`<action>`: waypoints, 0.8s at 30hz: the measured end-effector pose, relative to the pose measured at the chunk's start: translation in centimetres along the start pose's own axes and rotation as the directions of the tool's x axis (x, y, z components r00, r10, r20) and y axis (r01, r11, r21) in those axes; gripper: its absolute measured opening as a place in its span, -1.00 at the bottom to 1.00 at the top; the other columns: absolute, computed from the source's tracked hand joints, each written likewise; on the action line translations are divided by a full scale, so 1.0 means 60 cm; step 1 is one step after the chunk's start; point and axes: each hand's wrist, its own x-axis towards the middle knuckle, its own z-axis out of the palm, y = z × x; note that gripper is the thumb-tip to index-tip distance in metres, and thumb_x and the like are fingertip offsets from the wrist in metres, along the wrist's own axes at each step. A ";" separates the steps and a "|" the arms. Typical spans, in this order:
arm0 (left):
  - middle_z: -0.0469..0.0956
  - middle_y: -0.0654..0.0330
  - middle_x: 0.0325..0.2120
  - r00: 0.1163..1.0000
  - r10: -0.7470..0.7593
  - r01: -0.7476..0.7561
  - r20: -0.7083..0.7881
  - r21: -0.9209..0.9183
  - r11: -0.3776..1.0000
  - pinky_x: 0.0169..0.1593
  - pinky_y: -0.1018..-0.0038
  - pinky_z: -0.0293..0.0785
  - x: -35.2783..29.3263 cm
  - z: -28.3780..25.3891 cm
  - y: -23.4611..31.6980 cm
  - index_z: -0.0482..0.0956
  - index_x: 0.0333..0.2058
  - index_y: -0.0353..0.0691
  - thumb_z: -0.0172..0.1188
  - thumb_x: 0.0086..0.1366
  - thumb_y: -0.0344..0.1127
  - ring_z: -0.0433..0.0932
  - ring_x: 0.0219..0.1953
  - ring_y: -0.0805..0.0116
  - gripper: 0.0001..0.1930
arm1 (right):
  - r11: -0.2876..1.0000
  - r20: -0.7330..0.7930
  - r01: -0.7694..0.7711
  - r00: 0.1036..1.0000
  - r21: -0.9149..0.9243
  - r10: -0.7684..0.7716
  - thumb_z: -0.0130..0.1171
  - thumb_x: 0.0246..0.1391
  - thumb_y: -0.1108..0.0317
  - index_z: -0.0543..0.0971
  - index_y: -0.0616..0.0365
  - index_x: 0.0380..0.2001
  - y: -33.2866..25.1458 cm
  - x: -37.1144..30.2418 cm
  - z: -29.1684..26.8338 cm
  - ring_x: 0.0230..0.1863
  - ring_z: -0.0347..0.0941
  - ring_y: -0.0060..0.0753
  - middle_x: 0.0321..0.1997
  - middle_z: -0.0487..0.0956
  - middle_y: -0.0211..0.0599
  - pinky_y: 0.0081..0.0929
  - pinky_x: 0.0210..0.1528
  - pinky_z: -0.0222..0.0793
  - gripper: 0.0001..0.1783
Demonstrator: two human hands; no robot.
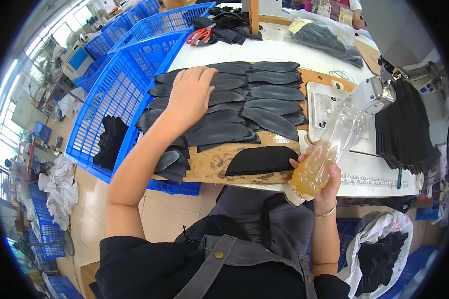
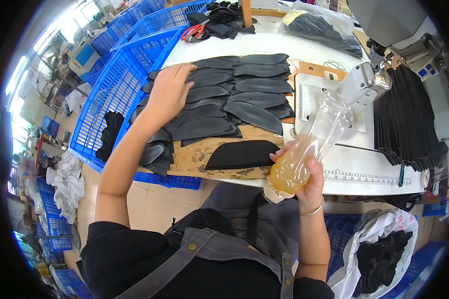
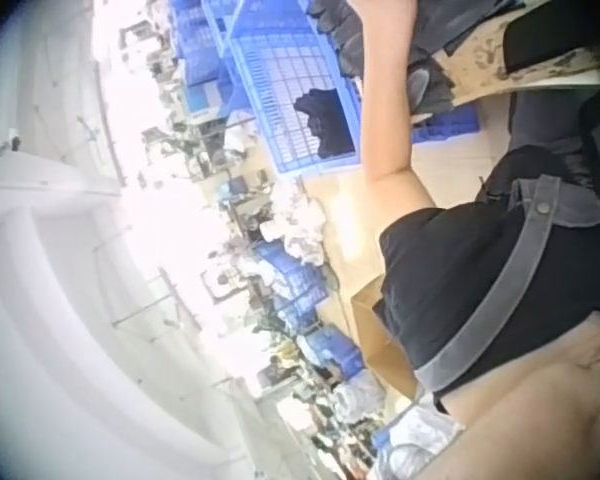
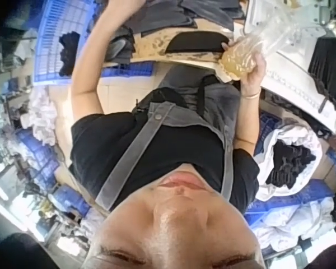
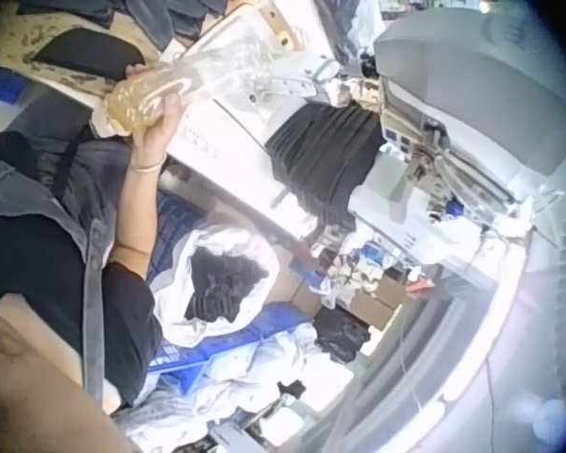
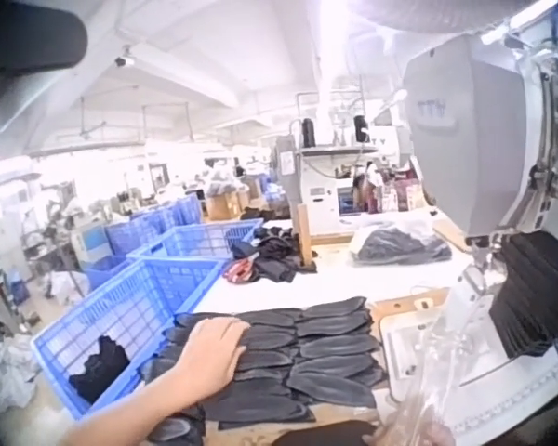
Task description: Applying adhesive to black shoe components on a workbench in a manufacturing setting.
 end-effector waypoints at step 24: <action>0.54 0.18 -0.23 0.971 0.108 -0.168 -0.212 -0.287 0.943 -0.13 0.38 0.49 -0.260 0.019 0.135 0.61 -0.37 -0.21 0.28 -0.06 -0.34 0.51 -0.13 0.18 -0.79 | 0.545 0.503 0.525 0.839 -0.653 -0.207 0.33 -0.24 0.17 0.13 0.18 0.08 0.111 0.090 0.143 -0.05 0.34 -0.17 -0.13 0.33 -0.07 -0.25 0.00 0.30 -0.16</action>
